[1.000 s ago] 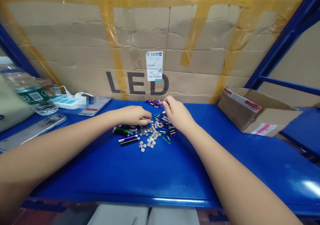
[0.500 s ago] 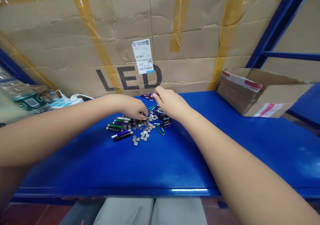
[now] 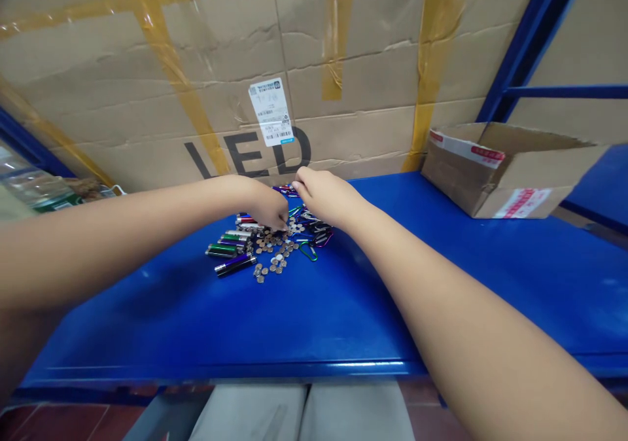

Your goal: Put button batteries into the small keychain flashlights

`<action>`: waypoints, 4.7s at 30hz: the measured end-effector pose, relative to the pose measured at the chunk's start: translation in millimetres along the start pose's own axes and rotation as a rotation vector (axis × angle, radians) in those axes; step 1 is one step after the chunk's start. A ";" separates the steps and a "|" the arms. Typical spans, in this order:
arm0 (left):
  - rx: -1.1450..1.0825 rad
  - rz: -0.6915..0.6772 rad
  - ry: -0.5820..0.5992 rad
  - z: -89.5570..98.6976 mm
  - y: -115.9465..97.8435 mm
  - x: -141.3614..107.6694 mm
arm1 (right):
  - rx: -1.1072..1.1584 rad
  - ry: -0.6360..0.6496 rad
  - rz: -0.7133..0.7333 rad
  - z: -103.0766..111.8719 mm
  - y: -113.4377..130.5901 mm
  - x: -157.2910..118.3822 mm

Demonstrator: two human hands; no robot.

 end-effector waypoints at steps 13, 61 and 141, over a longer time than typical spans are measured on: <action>0.007 0.070 -0.035 5.2 2.7 1.7 | -0.005 0.016 0.033 -0.4 3.0 0.2; -0.339 -0.117 -0.983 -49.4 67.4 -91.8 | -0.008 0.157 0.213 -54.1 45.4 -9.5; -0.462 -0.451 -1.155 -46.0 24.8 -97.1 | -0.113 0.450 0.198 -83.1 34.0 9.8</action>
Point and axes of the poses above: each hand's wrist, its own x-axis towards the middle knuckle, its own z-axis out of the back of the hand, y = z × x, the point moved 10 cm from there along x, towards the middle knuckle, and after that the axes turned 2 degrees about x, right-handed, at the moved point
